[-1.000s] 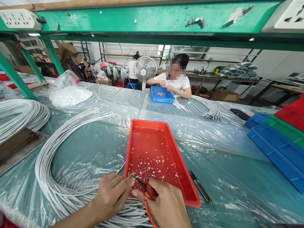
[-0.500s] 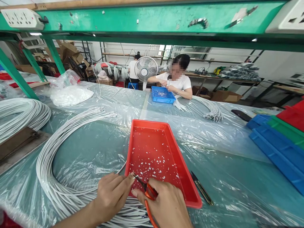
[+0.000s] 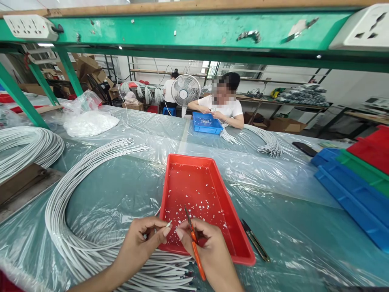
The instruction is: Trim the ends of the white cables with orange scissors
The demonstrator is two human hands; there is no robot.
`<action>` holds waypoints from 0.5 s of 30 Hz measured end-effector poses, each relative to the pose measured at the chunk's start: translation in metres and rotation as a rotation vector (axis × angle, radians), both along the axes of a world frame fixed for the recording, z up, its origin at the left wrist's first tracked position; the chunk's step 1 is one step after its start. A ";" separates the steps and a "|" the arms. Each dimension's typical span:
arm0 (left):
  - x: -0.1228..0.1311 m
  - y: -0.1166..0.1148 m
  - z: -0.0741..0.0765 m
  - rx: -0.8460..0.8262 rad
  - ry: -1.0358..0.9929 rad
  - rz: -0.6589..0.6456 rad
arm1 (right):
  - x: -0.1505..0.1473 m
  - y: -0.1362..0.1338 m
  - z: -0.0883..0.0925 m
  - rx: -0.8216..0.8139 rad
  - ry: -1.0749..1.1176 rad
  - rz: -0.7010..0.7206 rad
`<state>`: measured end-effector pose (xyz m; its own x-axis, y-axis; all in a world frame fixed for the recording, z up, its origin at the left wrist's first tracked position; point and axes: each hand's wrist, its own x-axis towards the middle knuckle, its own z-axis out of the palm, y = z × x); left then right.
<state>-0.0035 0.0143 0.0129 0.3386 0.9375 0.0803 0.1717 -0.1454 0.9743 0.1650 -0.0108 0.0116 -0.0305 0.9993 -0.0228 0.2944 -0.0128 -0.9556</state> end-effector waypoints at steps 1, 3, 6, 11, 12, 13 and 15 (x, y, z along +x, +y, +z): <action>0.000 0.000 -0.001 -0.005 -0.001 -0.003 | -0.003 0.001 0.001 -0.001 0.036 -0.010; 0.000 -0.001 -0.002 -0.009 0.005 -0.008 | -0.009 0.002 0.004 0.009 0.096 -0.043; 0.001 -0.003 -0.001 -0.006 0.005 0.015 | -0.014 0.002 0.006 0.024 0.141 -0.079; 0.004 -0.002 0.002 -0.164 -0.171 0.095 | -0.019 -0.010 0.003 -0.080 0.300 0.146; 0.004 -0.001 0.003 -0.211 -0.205 0.100 | -0.021 -0.014 0.002 -0.127 0.349 0.207; 0.004 -0.001 0.004 -0.246 -0.232 0.108 | -0.023 -0.018 0.000 -0.176 0.389 0.258; 0.003 0.000 0.006 -0.277 -0.264 0.131 | -0.027 -0.024 -0.003 -0.254 0.434 0.319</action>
